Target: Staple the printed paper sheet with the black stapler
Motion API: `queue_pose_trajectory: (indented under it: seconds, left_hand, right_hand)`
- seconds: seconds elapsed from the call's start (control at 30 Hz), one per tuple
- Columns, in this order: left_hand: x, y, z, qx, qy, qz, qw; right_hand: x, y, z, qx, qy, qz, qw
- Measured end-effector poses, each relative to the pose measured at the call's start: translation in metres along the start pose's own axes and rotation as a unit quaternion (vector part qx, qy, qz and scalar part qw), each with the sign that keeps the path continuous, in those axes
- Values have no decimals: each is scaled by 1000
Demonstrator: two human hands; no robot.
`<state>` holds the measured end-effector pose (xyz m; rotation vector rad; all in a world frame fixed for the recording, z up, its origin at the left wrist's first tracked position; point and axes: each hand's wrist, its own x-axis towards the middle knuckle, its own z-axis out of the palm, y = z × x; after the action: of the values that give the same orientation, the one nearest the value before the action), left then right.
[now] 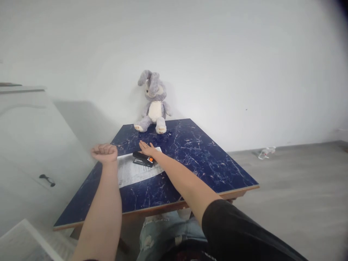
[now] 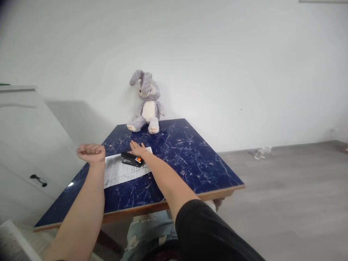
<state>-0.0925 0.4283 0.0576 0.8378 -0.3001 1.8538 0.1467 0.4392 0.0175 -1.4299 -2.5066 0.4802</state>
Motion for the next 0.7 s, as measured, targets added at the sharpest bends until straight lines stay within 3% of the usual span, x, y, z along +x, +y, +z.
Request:
queue_pose_trajectory:
  seconds: [0.2,0.33,0.43,0.5,0.57,0.63,0.67,0.7]
  left_hand:
    - [-4,-14,11,23,24,-111,993]
    - [-7,-30,24,78,8,-273,959]
    - [-19,-56,44,171,-88,-415,889]
    - [-34,-84,64,259,-154,-464,833]
    - [-53,-116,84,401,-197,-444,777]
    - [-73,-145,100,471,-207,-428,743]
    - [-82,-157,106,583,-233,-385,676]
    - [-90,-165,109,621,-238,-366,651]
  right_hand:
    - [-44,32,-3,-23,27,3,999]
    - [-93,73,-12,-35,46,34,998]
    - [-132,104,-21,-32,65,51,996]
    - [-152,121,-25,-23,80,61,995]
    - [-163,133,-27,-10,99,68,993]
    - [-167,138,-27,5,121,66,990]
    - [-168,139,-28,13,133,61,989]
    - [-169,140,-29,21,148,53,987]
